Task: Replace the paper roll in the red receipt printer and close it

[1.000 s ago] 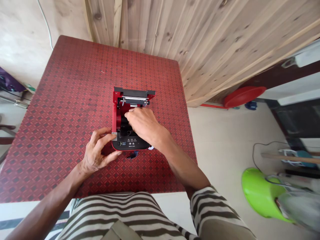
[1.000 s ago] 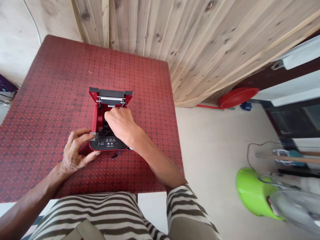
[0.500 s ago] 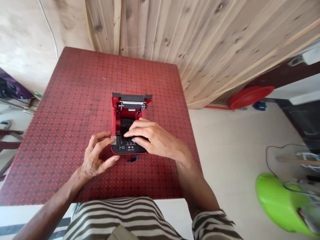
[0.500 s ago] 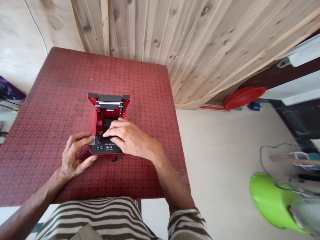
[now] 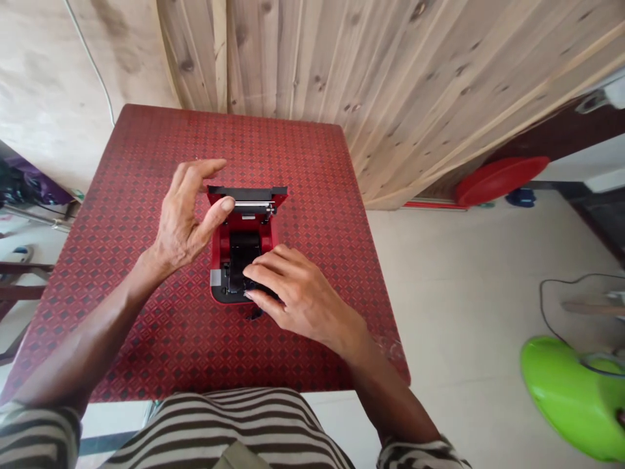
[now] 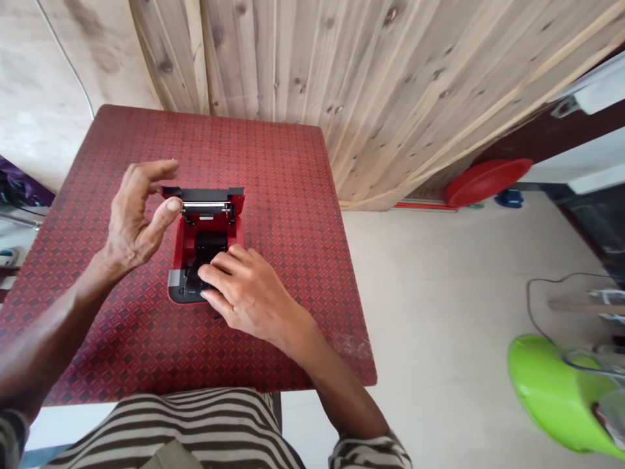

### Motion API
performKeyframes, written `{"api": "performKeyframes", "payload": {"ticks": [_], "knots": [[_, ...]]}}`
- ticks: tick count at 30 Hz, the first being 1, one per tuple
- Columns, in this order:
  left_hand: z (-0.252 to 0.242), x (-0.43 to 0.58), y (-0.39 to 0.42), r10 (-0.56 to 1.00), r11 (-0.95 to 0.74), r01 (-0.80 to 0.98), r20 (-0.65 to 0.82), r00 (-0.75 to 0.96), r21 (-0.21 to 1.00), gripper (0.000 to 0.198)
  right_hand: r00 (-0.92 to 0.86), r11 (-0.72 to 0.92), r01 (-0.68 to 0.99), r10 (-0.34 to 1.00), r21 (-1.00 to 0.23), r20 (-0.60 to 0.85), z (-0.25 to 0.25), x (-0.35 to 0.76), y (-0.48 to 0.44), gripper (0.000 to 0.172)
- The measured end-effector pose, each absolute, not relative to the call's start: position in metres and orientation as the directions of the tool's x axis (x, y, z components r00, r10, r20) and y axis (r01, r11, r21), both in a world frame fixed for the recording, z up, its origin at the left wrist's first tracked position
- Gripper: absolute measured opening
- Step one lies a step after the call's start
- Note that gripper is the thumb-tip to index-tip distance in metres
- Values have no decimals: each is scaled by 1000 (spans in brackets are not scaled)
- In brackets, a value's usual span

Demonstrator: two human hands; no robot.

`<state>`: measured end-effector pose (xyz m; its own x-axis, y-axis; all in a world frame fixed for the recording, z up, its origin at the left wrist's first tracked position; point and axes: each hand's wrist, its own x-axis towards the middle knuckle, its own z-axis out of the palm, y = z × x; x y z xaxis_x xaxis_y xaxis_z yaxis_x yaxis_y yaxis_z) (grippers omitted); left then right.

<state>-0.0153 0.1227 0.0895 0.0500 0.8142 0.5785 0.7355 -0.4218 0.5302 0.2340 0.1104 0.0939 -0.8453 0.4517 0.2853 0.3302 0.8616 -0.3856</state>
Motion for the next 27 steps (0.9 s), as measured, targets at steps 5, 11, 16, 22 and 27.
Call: {"api": "performKeyframes", "payload": {"ticks": [5,11,16,22,27], "knots": [[88,-8,112,893,-361,691,447,61,627,59,-842,911,372,412,-180,347,92,237,96,28],[70,-8,66,835,-512,697,481,266,503,53,-783,920,377,376,-103,496,79,238,89,24],[48,-11,49,768,-616,674,504,396,408,72,-745,896,444,384,-24,545,73,235,89,18],[40,-9,49,722,-646,687,557,410,332,92,-722,877,471,443,-93,532,66,237,90,18],[37,-9,51,724,-637,706,553,412,310,89,-656,860,462,495,-214,570,67,244,89,32]]}}
